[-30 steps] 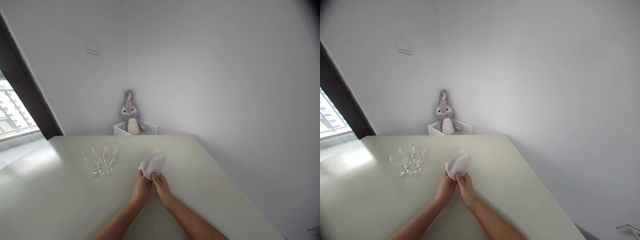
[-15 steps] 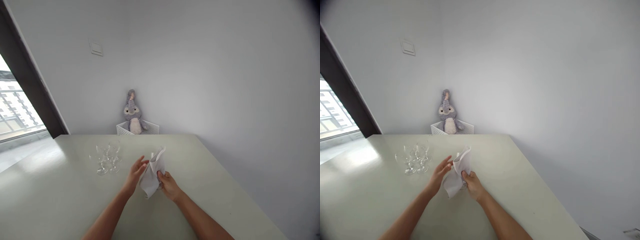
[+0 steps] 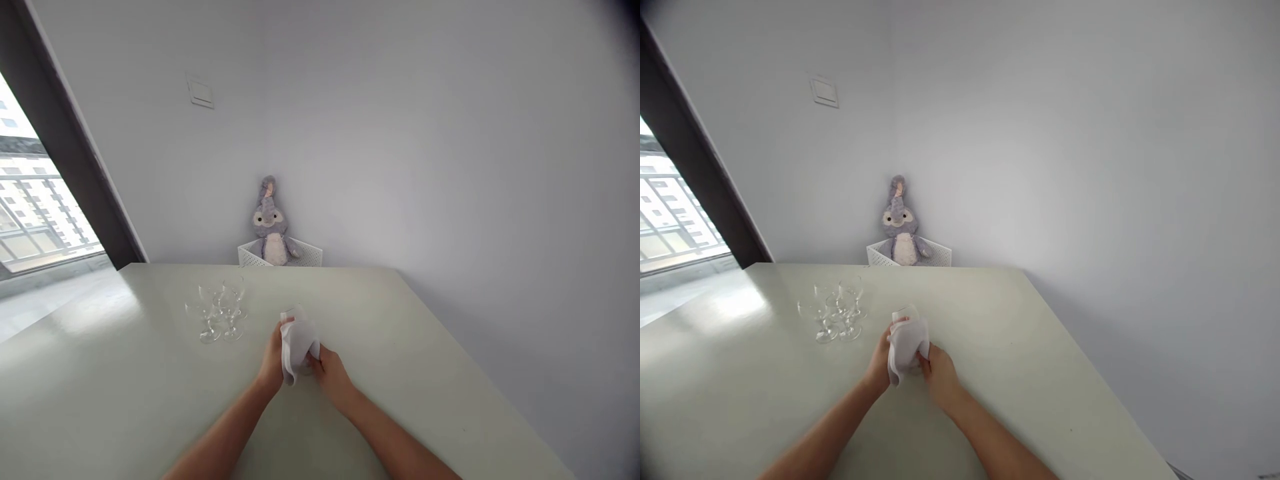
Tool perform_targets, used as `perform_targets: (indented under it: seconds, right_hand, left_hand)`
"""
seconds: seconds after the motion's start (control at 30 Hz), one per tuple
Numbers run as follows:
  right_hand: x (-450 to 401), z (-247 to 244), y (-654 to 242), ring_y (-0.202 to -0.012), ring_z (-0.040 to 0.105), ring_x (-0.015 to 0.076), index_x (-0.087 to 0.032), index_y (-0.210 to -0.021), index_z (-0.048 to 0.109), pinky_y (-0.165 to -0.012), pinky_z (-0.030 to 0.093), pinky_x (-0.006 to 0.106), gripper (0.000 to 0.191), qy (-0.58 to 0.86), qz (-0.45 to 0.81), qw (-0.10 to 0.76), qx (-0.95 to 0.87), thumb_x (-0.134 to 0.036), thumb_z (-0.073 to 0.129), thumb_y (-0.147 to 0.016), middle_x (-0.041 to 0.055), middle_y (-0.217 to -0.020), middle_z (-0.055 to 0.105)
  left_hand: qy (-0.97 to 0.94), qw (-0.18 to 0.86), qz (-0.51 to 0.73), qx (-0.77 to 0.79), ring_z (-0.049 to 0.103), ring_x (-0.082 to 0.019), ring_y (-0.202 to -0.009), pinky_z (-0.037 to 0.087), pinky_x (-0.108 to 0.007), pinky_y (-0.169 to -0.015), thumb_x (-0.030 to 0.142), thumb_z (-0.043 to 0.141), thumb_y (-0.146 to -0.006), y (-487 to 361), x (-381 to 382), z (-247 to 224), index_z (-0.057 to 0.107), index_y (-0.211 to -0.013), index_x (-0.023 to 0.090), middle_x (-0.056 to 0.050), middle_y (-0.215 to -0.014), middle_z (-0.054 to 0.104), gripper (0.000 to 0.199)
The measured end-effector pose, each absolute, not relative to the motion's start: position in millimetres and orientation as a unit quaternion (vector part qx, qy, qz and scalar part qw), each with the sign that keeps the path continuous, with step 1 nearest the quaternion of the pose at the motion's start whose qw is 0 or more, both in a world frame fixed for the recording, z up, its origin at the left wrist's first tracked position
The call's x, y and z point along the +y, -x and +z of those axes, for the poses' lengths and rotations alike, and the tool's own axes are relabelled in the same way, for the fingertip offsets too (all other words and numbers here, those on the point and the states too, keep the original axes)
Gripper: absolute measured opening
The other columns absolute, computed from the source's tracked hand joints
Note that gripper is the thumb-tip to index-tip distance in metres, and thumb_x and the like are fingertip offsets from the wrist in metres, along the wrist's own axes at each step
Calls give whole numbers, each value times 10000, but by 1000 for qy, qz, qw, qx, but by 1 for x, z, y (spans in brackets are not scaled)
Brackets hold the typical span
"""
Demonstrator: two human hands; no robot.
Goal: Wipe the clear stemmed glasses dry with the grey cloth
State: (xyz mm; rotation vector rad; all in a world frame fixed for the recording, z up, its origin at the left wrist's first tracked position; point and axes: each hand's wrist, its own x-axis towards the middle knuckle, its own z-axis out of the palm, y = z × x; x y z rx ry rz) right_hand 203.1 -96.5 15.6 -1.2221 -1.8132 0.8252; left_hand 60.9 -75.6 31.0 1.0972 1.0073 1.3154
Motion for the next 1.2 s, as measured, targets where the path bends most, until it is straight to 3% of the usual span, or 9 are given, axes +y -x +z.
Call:
perform_targets:
  seconds: [0.07, 0.2, 0.3, 0.5, 0.67, 0.8, 0.93, 1.07, 1.2]
  right_hand:
    - [-98, 12, -203, -635, 483, 169, -162, -787, 598, -598, 359, 277, 236, 490, 217, 386, -751, -172, 363, -808, 45, -684, 577]
    - [-102, 12, -205, -872, 492, 193, -229, -1004, 594, -766, 354, 321, 373, 416, 94, 360, -830, -56, 378, -754, 63, -967, 589]
    - [-102, 15, -205, -901, 468, 190, -278, -1027, 596, -768, 352, 320, 366, 396, 77, 339, -850, -83, 408, -780, 51, -964, 566]
    - [-106, 13, -205, -882, 463, 187, -239, -818, 650, -759, 347, 328, 260, 367, 96, 270, -885, -71, 469, -735, 42, -913, 567]
    - [-109, 18, -217, -1103, 379, 233, -349, -1141, 494, -886, 266, 426, 520, 352, 110, 163, -915, -41, 433, -726, -13, -1232, 482]
    - [-100, 35, -223, -963, 471, 185, -275, -1100, 534, -805, 343, 342, 460, 447, 114, 262, -848, -20, 347, -765, 25, -1071, 577]
    - [-96, 44, -211, -788, 510, 188, -205, -1054, 557, -713, 372, 307, 291, 487, 96, 306, -812, -203, 480, -774, 44, -817, 604]
    - [-87, 35, -203, -738, 559, 160, -218, -903, 613, -676, 379, 254, 197, 519, 146, 286, -792, -206, 465, -774, 23, -823, 640]
    - [-46, 26, -233, -874, 569, 174, -210, -1007, 593, -735, 375, 244, 280, 647, 132, 250, -708, -305, 392, -837, 44, -959, 640]
  left_hand:
    - [-418, 568, 573, 418, 598, -222, -863, 477, -318, -708, 363, 631, -646, -59, -70, 26, 466, -1052, 180, -96, -1051, 586, 475]
    - [-396, 564, 597, 409, 579, -233, -955, 459, -352, -790, 329, 661, -642, -57, -66, 27, 401, -1083, 174, -149, -1164, 515, 535]
    - [-417, 564, 598, 389, 562, -241, -992, 447, -373, -826, 314, 653, -662, -59, -70, 32, 389, -1096, 182, -149, -1179, 501, 525]
    - [-432, 488, 653, 386, 542, -244, -1025, 442, -374, -837, 302, 656, -661, -52, -68, 42, 398, -1055, 209, -118, -1136, 514, 480]
    - [-454, 350, 729, 373, 485, -240, -1099, 428, -374, -852, 264, 640, -686, -40, -66, 51, 366, -1079, 251, -103, -1210, 442, 480]
    - [-499, 321, 717, 366, 474, -230, -1111, 366, -399, -929, 227, 634, -690, -50, -74, 46, 378, -1102, 248, -91, -1212, 453, 485]
    - [-594, 323, 637, 370, 447, -249, -1132, 330, -417, -963, 236, 644, -671, -68, -90, 35, 437, -1132, 218, -101, -1192, 499, 506]
    - [-667, 307, 557, 389, 377, -252, -1191, 284, -439, -988, 280, 629, -679, -78, -99, 28, 382, -1215, 237, -92, -1256, 459, 592]
    - [-668, 286, 511, 459, 336, -224, -1217, 262, -414, -998, 291, 564, -731, -74, -90, 15, 342, -1249, 270, -56, -1313, 396, 564]
